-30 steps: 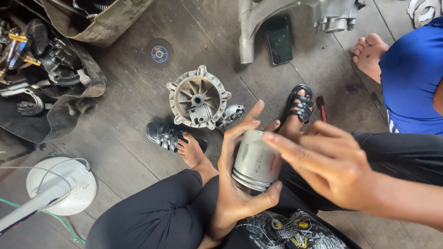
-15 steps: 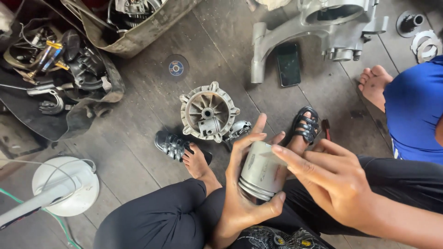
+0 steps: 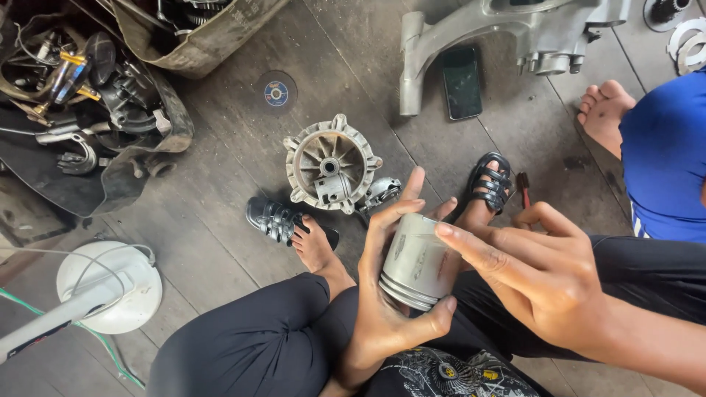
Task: Sanding and cleaning a motorcycle engine piston during a repair process.
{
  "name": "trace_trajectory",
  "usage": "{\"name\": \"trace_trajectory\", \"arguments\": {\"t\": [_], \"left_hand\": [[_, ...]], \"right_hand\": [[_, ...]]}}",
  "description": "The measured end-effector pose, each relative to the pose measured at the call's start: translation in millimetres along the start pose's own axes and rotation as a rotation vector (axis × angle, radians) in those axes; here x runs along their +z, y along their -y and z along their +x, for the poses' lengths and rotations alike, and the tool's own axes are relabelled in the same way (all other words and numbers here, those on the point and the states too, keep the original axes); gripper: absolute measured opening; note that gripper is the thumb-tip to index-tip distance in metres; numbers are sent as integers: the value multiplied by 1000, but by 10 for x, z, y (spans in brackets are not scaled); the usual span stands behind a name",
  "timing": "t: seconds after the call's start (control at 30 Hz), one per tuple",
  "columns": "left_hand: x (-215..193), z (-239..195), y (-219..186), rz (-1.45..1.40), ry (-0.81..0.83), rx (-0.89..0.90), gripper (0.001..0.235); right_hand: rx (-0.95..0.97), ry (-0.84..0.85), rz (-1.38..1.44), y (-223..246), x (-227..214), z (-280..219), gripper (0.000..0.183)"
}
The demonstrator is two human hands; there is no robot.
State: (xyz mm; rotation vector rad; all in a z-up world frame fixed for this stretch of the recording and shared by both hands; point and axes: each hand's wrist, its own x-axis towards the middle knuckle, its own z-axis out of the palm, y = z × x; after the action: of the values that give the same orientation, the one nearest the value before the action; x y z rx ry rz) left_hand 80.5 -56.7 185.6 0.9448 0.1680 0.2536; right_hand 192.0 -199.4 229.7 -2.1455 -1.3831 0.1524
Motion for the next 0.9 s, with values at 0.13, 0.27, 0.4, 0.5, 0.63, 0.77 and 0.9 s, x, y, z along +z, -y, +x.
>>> {"name": "trace_trajectory", "arguments": {"t": [0.13,0.27,0.4,0.5,0.63,0.77,0.9], "left_hand": [[19,-16,-17,0,-7,7,76],[-23,8,-36,9,25,-36,76],[-7,4,13,-20,-18,-11,76],[-23,4,-7,-6,-7,-17,76],[-20,0,18,-45,-3,-23,77],[-11,1,-6,-62,-18,-23,76],[-8,7,-17,-33,-11,-13,76]], "right_hand": [[-7,5,48,24,-5,-18,34],[65,66,73,-42,-21,-9,43],[13,51,110,14,-16,24,36],[0,51,66,-39,-25,21,38],[-57,45,87,27,24,4,33],[-26,46,75,18,-10,84,32],[-30,37,73,4,3,46,33]]}}
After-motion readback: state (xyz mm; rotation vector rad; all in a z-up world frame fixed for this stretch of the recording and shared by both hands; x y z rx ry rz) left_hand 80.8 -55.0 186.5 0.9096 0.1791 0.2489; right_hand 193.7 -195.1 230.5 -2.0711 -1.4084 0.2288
